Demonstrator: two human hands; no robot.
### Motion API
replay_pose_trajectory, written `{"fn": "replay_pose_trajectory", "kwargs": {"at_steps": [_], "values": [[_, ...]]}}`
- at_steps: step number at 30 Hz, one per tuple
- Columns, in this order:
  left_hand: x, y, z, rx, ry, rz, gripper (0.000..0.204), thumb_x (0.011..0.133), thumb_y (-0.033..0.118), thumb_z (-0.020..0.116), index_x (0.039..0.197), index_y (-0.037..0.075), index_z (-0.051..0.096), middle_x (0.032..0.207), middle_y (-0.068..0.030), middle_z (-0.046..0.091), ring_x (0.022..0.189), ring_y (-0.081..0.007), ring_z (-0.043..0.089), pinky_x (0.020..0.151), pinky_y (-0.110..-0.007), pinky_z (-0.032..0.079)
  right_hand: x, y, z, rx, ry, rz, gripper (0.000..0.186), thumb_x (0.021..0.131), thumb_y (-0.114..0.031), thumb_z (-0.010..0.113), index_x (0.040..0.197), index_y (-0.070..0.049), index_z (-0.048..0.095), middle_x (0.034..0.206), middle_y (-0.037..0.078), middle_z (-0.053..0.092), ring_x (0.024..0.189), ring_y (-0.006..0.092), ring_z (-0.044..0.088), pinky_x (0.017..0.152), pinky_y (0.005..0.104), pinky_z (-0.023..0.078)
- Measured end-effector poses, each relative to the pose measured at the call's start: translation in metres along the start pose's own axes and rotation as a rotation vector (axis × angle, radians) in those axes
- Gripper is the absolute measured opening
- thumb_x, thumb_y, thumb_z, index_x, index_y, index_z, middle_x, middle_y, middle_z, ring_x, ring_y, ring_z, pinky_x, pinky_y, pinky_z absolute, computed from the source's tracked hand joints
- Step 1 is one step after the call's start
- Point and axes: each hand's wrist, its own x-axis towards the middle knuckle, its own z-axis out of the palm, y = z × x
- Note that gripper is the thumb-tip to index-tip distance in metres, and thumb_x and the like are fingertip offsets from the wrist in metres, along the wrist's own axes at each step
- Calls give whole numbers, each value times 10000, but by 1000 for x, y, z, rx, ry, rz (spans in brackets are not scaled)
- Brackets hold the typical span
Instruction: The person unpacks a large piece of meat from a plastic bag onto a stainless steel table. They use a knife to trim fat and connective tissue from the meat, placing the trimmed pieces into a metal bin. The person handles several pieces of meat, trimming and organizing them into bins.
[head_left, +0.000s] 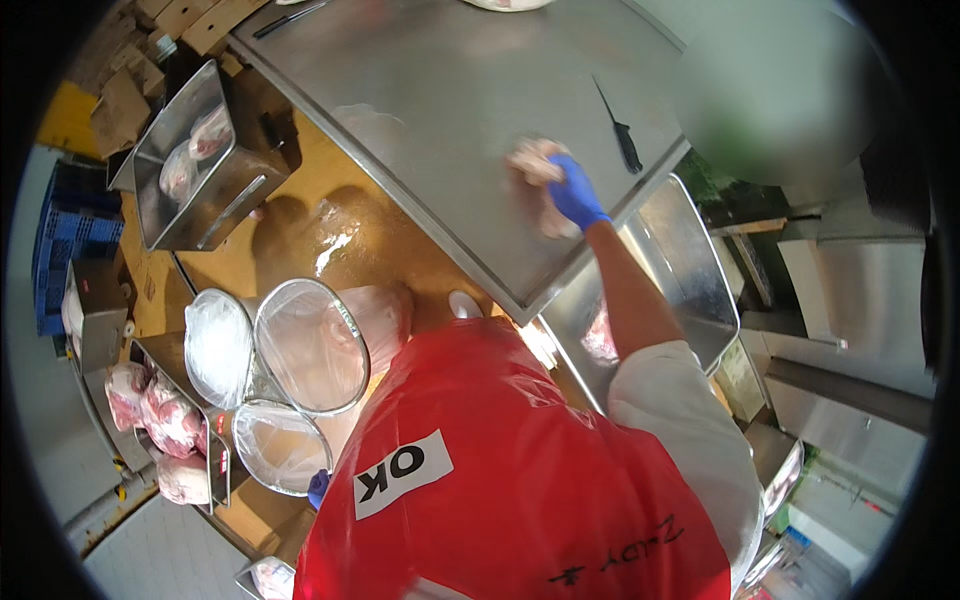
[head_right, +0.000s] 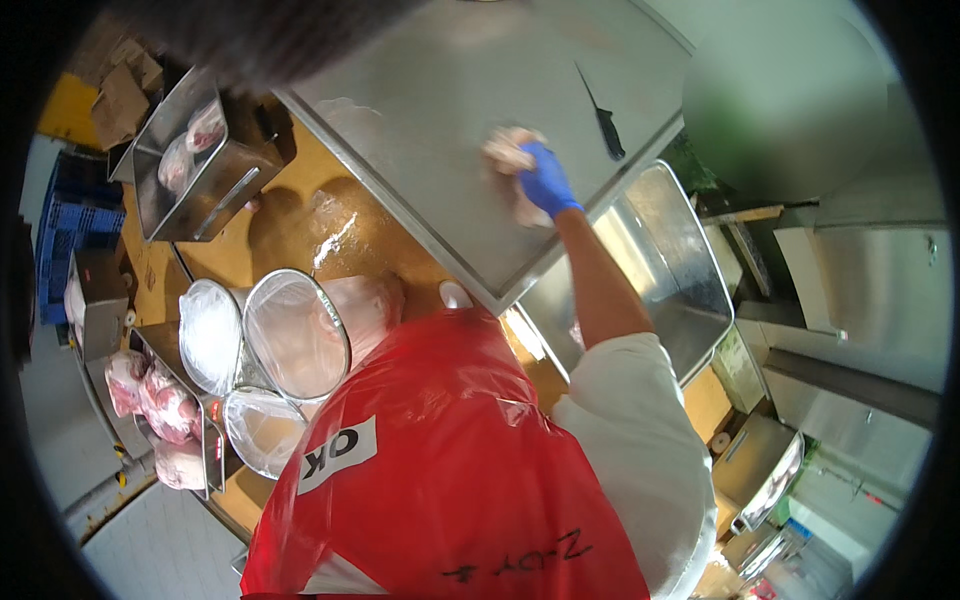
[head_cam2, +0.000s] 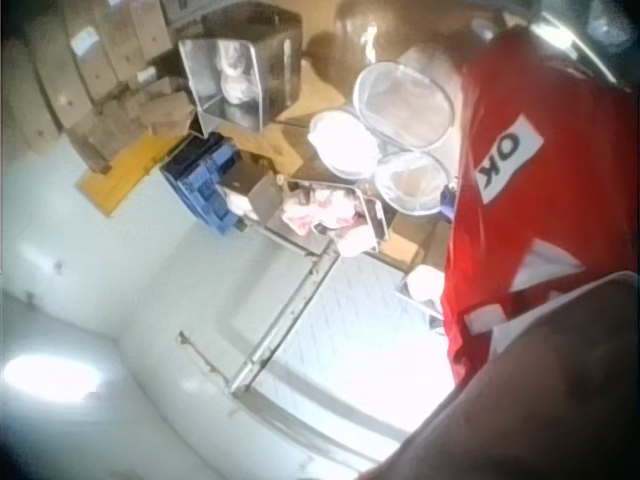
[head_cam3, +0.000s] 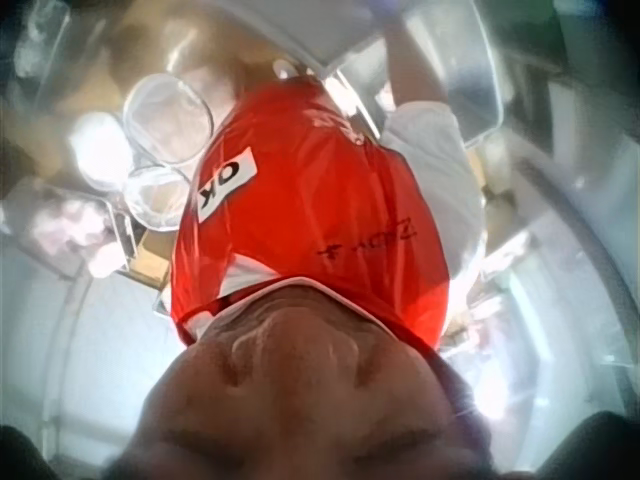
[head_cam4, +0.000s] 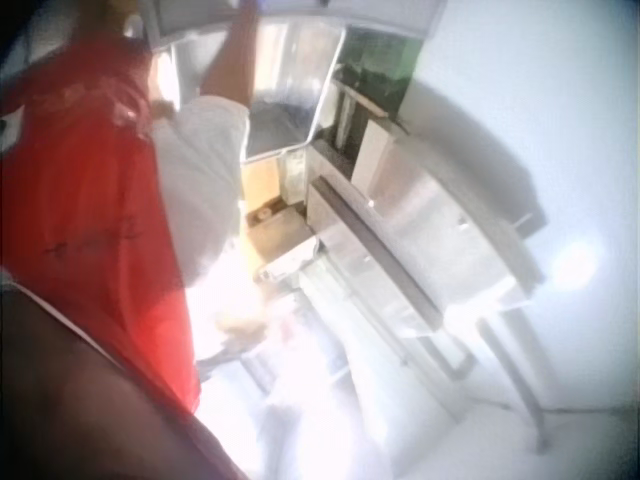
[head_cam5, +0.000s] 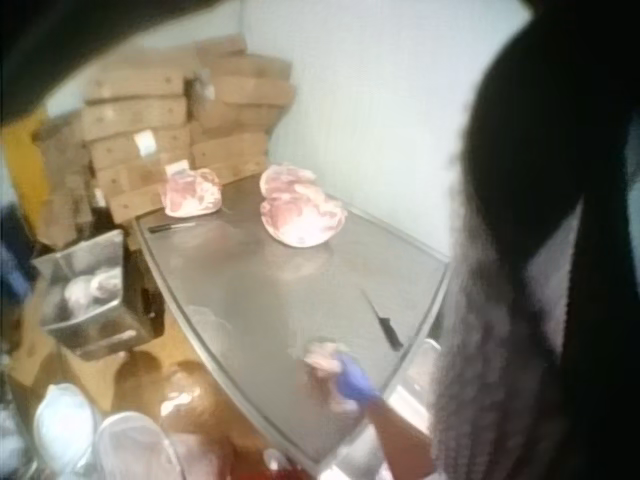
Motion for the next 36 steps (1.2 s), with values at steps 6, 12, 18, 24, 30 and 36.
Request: {"fn": "replay_pose_trajectory", "kwargs": {"at_steps": [6,12,18,24,30,36], "values": [[-53,-23,13,-34,-13,-123,285,969,282,666,976,6,736,823,-83,739,697,-135,656,628,-308,516,-65,-1,-11,-679,147,133,757,772,-284,741,1476,-208,475,1470,262,437,1219,490,538,1002,538,482],[-114,-17,5,-38,9,-173,279,966,278,672,963,7,740,812,-82,740,698,-128,654,627,-310,515,9,9,60,-599,450,352,573,875,-152,616,1436,-156,502,1427,286,453,1184,481,554,976,527,487],[-177,1,-9,-42,85,-183,273,963,274,679,950,9,743,800,-80,741,698,-122,652,626,-311,514,187,19,176,-207,338,107,502,909,-164,616,1404,-133,542,1395,278,498,1170,454,587,989,489,488],[-264,15,7,76,213,-257,281,964,272,668,911,8,746,777,-62,729,712,-111,638,626,-311,506,243,-68,329,-235,22,-307,511,891,-166,654,1396,-172,577,1334,236,599,1226,386,589,1060,450,461],[-278,37,11,99,173,-300,285,968,272,666,909,2,738,772,-49,709,706,-108,624,630,-304,503,229,-130,349,335,-238,-252,437,877,-99,619,1311,-136,648,1270,251,634,1186,413,610,1004,440,505],[-239,50,-8,120,59,-216,290,972,271,664,908,-3,729,767,-35,689,700,-105,610,634,-297,501,223,-95,264,565,-8,-331,383,890,-104,614,1269,-86,657,1216,223,667,1137,369,639,991,429,507]]}}
